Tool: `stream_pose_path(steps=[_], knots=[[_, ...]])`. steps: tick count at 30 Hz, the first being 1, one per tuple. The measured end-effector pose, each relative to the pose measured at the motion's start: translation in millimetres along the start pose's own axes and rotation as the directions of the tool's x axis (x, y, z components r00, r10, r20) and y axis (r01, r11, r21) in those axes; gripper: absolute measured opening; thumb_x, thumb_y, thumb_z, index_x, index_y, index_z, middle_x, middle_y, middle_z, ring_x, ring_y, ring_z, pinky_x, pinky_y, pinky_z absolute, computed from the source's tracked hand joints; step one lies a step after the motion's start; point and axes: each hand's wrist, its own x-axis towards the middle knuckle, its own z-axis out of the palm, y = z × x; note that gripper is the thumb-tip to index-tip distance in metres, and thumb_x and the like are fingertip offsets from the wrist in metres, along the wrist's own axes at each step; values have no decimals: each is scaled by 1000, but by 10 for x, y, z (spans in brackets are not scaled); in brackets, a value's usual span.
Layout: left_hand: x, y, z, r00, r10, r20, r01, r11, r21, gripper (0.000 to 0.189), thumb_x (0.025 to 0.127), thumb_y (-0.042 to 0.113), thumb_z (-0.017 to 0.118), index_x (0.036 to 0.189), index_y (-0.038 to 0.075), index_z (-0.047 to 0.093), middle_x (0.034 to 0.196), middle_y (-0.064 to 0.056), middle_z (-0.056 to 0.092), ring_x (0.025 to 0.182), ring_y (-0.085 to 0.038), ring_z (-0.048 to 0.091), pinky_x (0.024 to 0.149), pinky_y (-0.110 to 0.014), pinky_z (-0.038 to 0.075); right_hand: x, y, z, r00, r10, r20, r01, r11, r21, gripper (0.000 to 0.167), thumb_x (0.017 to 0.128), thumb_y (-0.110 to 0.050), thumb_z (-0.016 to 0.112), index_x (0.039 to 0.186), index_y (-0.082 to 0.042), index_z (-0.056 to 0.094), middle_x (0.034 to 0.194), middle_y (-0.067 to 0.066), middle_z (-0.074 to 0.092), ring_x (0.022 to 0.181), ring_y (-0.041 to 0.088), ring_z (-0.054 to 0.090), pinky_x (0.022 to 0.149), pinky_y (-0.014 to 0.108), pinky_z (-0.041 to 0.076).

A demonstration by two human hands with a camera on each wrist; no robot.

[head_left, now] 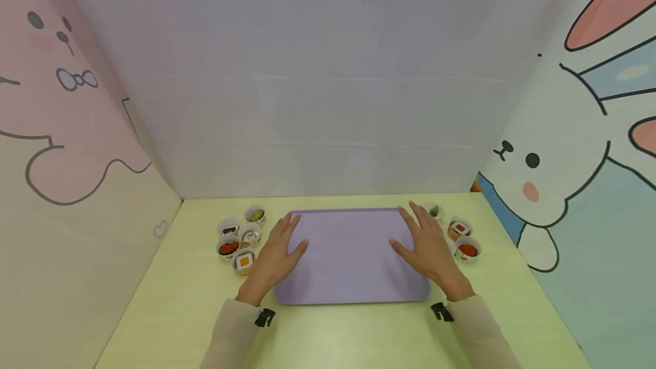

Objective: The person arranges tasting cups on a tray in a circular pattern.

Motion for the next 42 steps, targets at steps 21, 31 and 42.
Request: stream_pose_path(steps=[21, 31, 42], knots=[[-209, -287, 32, 996, -74, 46, 86, 926, -367, 66, 99, 45, 53, 156, 25, 26, 162, -11, 25, 148, -36, 27, 112, -55, 36, -297, 443, -189, 981, 183, -60, -178, 981, 78, 76, 89, -30, 70, 151, -6, 34, 156, 25, 29, 131, 52, 38, 81, 67, 46], [-283, -455, 94, 990, -121, 76, 141, 905, -402, 66, 99, 43, 54, 155, 24, 26, 162, -12, 26, 148, -38, 27, 110, -56, 37, -408, 671, -232, 959, 265, -105, -252, 960, 120, 73, 89, -27, 70, 149, -3, 35, 153, 29, 31, 120, 53, 47, 82, 66, 44], [-346, -623, 194, 975, -202, 94, 222, 884, -411, 68, 99, 32, 57, 156, 15, 23, 160, -18, 28, 143, -44, 32, 109, -62, 35, -532, 807, -275, 923, 339, -180, -312, 936, 165, 69, 90, -21, 68, 148, -1, 37, 149, 31, 36, 131, 54, 38, 97, 70, 34]])
